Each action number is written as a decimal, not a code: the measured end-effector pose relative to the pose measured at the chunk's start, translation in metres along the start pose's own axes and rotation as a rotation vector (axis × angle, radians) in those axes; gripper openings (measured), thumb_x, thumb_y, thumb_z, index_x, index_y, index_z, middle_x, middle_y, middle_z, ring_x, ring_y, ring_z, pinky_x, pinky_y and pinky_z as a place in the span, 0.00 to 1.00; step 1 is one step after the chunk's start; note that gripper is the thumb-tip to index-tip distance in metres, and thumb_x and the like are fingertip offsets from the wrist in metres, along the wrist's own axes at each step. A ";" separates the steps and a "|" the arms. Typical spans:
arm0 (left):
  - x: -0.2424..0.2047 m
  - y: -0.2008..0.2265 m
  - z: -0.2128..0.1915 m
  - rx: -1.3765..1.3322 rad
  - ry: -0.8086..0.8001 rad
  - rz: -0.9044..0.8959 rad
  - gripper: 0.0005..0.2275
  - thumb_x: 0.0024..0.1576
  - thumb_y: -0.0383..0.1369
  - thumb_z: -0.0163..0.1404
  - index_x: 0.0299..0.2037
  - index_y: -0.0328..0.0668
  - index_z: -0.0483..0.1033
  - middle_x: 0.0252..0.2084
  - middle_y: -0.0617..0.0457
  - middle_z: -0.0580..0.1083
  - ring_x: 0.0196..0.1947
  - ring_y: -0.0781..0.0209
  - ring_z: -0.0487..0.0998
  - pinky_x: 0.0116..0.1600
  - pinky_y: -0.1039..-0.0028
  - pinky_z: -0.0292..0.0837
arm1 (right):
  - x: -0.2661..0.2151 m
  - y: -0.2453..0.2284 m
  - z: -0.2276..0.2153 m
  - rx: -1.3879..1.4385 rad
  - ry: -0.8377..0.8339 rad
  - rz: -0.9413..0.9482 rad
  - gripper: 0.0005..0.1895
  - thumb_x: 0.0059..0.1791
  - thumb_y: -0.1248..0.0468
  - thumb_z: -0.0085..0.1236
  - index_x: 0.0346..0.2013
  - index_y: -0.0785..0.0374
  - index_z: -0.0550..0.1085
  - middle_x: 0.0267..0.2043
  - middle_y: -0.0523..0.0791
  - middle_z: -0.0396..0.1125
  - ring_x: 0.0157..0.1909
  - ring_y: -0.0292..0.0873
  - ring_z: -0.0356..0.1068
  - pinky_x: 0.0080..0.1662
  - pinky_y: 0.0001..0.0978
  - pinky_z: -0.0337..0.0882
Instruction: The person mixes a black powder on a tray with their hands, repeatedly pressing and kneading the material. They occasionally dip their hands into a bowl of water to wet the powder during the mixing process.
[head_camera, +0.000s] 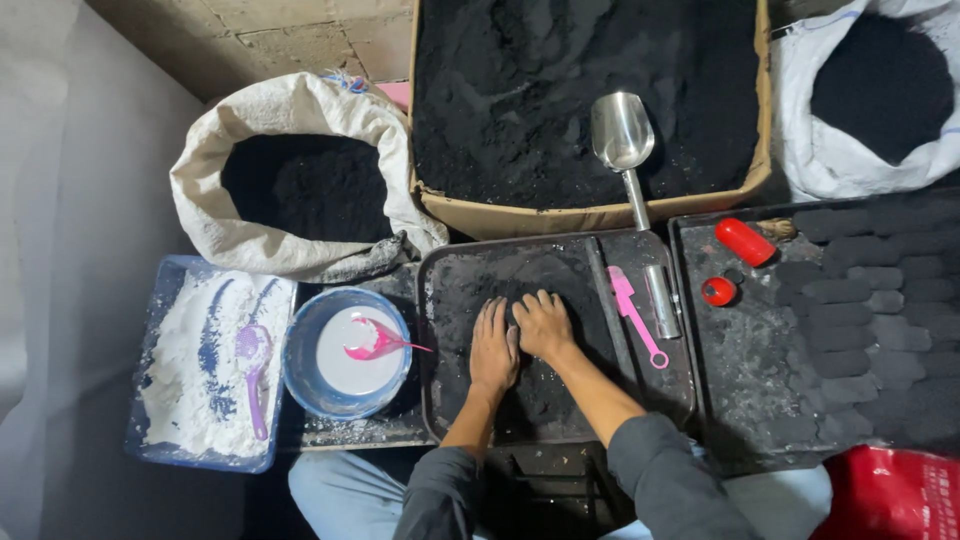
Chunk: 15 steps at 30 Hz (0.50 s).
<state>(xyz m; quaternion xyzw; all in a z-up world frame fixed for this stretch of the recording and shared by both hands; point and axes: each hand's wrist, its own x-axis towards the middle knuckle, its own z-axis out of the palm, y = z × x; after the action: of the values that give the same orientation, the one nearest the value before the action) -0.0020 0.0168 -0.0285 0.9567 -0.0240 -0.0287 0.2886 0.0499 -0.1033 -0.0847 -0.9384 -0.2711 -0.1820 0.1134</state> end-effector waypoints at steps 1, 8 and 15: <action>0.000 -0.003 0.003 -0.001 -0.001 -0.001 0.21 0.57 0.36 0.29 0.61 0.44 0.46 0.60 0.46 0.52 0.63 0.51 0.49 0.65 0.65 0.43 | 0.007 -0.003 -0.009 0.000 -0.002 -0.001 0.08 0.32 0.58 0.47 0.24 0.53 0.68 0.29 0.45 0.61 0.36 0.53 0.62 0.36 0.48 0.63; -0.003 -0.003 0.000 -0.101 0.211 0.046 0.18 0.58 0.34 0.28 0.59 0.41 0.53 0.53 0.44 0.60 0.58 0.49 0.58 0.63 0.64 0.50 | 0.014 -0.025 -0.050 0.046 -0.444 0.181 0.16 0.39 0.61 0.46 0.39 0.62 0.68 0.38 0.54 0.63 0.42 0.59 0.62 0.43 0.52 0.61; -0.001 0.012 -0.030 -0.155 0.030 0.107 0.22 0.58 0.42 0.33 0.59 0.39 0.51 0.58 0.39 0.55 0.61 0.42 0.52 0.63 0.58 0.46 | -0.010 -0.071 -0.141 0.098 -0.530 0.237 0.31 0.34 0.63 0.55 0.49 0.74 0.62 0.66 0.56 0.33 0.67 0.60 0.30 0.58 0.51 0.51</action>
<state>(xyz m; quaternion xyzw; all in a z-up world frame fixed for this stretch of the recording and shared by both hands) -0.0009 0.0230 0.0034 0.9292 -0.0686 -0.0006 0.3632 -0.0364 -0.0933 0.0475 -0.9717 -0.1881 0.0974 0.1043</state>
